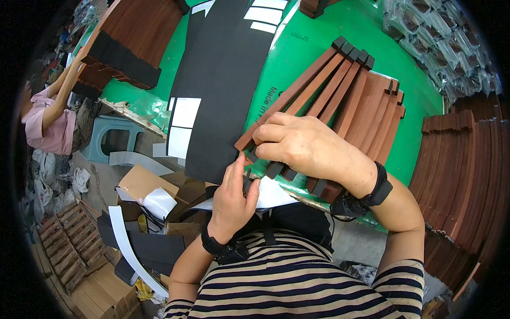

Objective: Applying black adhesive strips and end caps to wooden slats on a factory workbench.

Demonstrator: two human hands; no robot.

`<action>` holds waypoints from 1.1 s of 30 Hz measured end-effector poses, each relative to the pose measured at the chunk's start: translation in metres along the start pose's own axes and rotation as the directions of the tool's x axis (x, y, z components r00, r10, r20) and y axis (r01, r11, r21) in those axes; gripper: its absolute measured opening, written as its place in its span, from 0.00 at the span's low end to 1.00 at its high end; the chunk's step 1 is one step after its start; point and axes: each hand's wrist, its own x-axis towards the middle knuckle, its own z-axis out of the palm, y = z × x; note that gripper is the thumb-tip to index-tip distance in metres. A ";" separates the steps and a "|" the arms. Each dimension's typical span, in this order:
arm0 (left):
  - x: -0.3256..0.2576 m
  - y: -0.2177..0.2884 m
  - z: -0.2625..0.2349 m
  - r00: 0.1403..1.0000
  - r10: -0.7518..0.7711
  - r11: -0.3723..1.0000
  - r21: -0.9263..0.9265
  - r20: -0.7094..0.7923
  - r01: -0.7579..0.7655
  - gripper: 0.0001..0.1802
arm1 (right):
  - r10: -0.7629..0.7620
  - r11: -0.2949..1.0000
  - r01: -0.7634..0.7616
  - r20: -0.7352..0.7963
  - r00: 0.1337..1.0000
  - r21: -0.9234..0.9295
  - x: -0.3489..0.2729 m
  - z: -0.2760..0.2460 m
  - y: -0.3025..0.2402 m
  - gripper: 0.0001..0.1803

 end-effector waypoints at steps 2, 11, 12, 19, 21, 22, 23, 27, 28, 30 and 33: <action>0.000 -0.001 0.000 1.000 -0.007 1.000 -0.004 0.006 0.007 0.34 | -0.010 1.000 0.010 0.000 1.000 0.003 0.000 0.000 0.000 0.09; 0.000 0.000 0.001 1.000 -0.010 1.000 0.003 0.012 0.010 0.35 | -0.046 0.999 0.046 -0.031 0.998 0.005 0.001 0.002 0.004 0.09; 0.000 0.000 0.001 1.000 -0.004 1.000 0.007 0.009 0.004 0.35 | -0.045 0.999 0.045 -0.031 0.999 0.006 0.001 0.001 0.004 0.09; -0.001 -0.001 0.001 1.000 -0.006 1.000 0.010 0.004 0.006 0.35 | -0.080 0.996 0.079 -0.004 0.997 -0.051 0.004 0.000 0.004 0.10; 0.001 0.004 -0.003 1.000 -0.015 1.000 -0.003 -0.007 0.015 0.33 | -0.069 0.996 0.069 0.007 0.998 -0.052 0.004 -0.001 0.004 0.10; 0.003 0.005 -0.004 1.000 -0.024 1.000 -0.017 -0.019 0.024 0.32 | -0.039 0.999 0.039 0.007 0.999 0.017 0.004 0.000 0.005 0.12; 0.002 0.005 -0.004 1.000 -0.018 1.000 -0.017 -0.014 0.018 0.32 | -0.008 0.996 0.007 0.007 1.000 0.087 0.003 0.000 0.006 0.14; -0.006 -0.001 -0.011 0.992 0.042 0.998 -0.043 -0.115 -0.047 0.28 | 0.103 0.955 -0.078 -0.074 0.992 0.287 -0.001 0.001 0.013 0.18; -0.008 0.000 -0.017 0.997 -0.011 0.997 -0.071 -0.080 0.005 0.27 | 0.124 0.948 -0.101 -0.059 0.990 0.301 -0.002 -0.002 0.014 0.19; -0.006 0.000 -0.020 0.995 -0.059 0.993 -0.110 -0.077 0.050 0.24 | 0.163 0.942 -0.136 -0.064 0.985 0.307 -0.005 -0.003 0.018 0.18; 0.009 0.010 -0.021 0.987 0.007 0.997 0.075 -0.161 0.005 0.20 | 0.130 0.960 -0.101 -0.097 0.987 0.262 -0.008 0.001 0.022 0.15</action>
